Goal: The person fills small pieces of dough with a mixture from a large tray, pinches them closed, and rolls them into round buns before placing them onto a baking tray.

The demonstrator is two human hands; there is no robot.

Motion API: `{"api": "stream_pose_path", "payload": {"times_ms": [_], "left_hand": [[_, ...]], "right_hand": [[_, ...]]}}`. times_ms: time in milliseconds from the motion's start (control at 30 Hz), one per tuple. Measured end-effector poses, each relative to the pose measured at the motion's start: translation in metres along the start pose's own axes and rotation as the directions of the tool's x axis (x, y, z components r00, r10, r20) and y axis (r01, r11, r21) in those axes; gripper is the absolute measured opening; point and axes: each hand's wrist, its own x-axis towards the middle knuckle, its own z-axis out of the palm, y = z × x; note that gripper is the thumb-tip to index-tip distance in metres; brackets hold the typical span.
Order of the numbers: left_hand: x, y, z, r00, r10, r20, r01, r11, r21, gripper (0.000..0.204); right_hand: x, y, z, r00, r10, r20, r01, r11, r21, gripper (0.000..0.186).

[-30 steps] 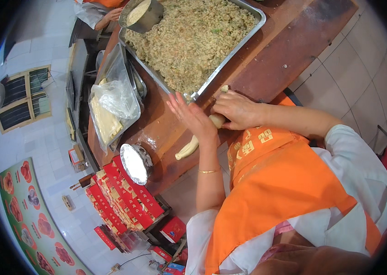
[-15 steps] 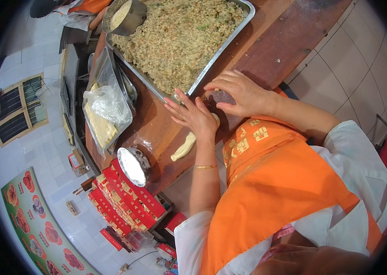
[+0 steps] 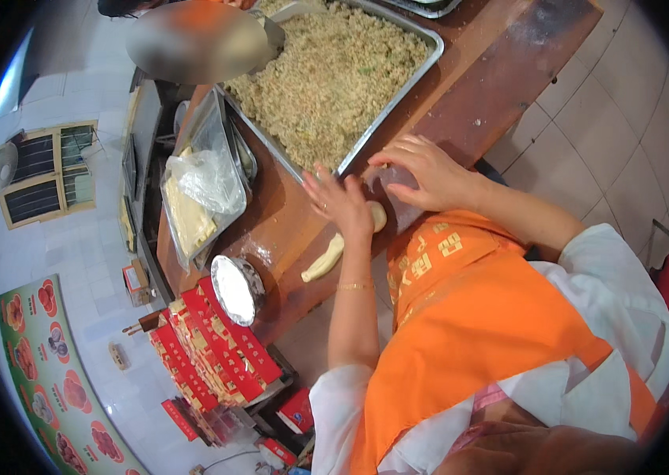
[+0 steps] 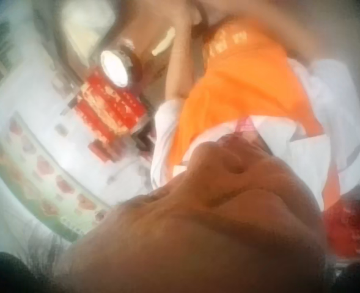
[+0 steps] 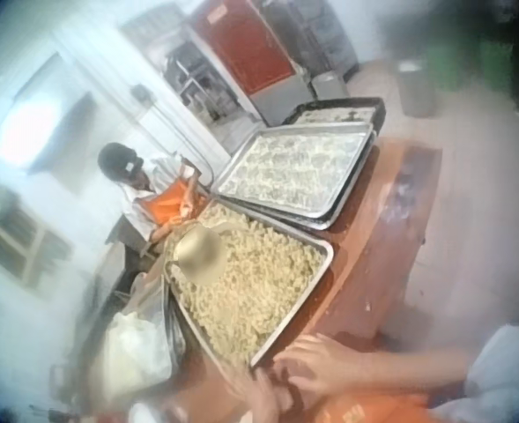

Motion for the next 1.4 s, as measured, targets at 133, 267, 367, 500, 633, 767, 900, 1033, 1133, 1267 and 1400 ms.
{"api": "stream_pose_path", "payload": {"times_ms": [133,267,367,500,633,767,900,1033,1133,1267,1400], "left_hand": [[-0.038,0.008,-0.025,0.997,0.071,-0.019,-0.073,0.924,-0.374,0.065],[-0.067,0.0,-0.021,0.961,0.251,0.115,-0.232,0.96,-0.158,0.062],[-0.06,0.004,-0.029,0.994,-0.012,0.112,0.064,0.877,-0.475,0.05],[-0.031,0.012,-0.042,0.811,-0.033,0.585,0.504,-0.468,-0.725,0.056],[-0.015,0.043,-0.039,0.859,-0.098,0.502,0.424,-0.412,-0.807,0.055],[0.005,0.074,-0.028,0.909,0.027,0.416,0.404,-0.306,-0.862,0.062],[0.026,0.101,-0.037,0.939,0.091,0.331,0.336,-0.044,-0.941,0.066],[0.024,0.088,-0.042,0.96,0.043,0.276,0.264,0.187,-0.946,0.061],[0.018,0.07,-0.037,0.94,-0.037,0.34,0.342,0.117,-0.932,0.051],[0.008,0.05,-0.023,0.943,-0.078,0.324,0.327,0.029,-0.945,0.043],[0.012,0.05,-0.023,0.923,-0.092,0.374,0.374,-0.019,-0.927,0.041]], "right_hand": [[-0.007,0.01,-0.01,1.0,0.011,-0.017,-0.012,0.999,-0.045,0.037],[0.002,0.007,-0.004,0.996,0.061,0.072,-0.059,0.998,-0.026,0.035],[0.011,0.003,0.005,0.992,0.035,0.121,-0.029,0.998,-0.052,0.038],[0.028,-0.011,0.011,0.984,-0.019,0.176,0.024,0.999,-0.023,0.049],[0.051,-0.031,0.005,0.958,-0.105,0.267,0.167,0.96,-0.223,0.06],[0.072,-0.017,-0.011,0.985,-0.068,0.157,0.099,0.975,-0.2,0.059],[0.086,0.016,-0.065,0.995,0.088,0.04,-0.079,0.979,-0.189,0.058],[0.122,0.061,-0.15,0.959,0.212,-0.186,-0.266,0.899,-0.347,0.057],[0.144,0.103,-0.214,0.942,0.23,-0.243,-0.33,0.76,-0.56,0.05],[0.163,0.144,-0.252,0.938,0.303,-0.167,-0.337,0.688,-0.643,0.049],[0.174,0.156,-0.247,0.923,0.383,-0.038,-0.319,0.705,-0.634,0.051]]}}
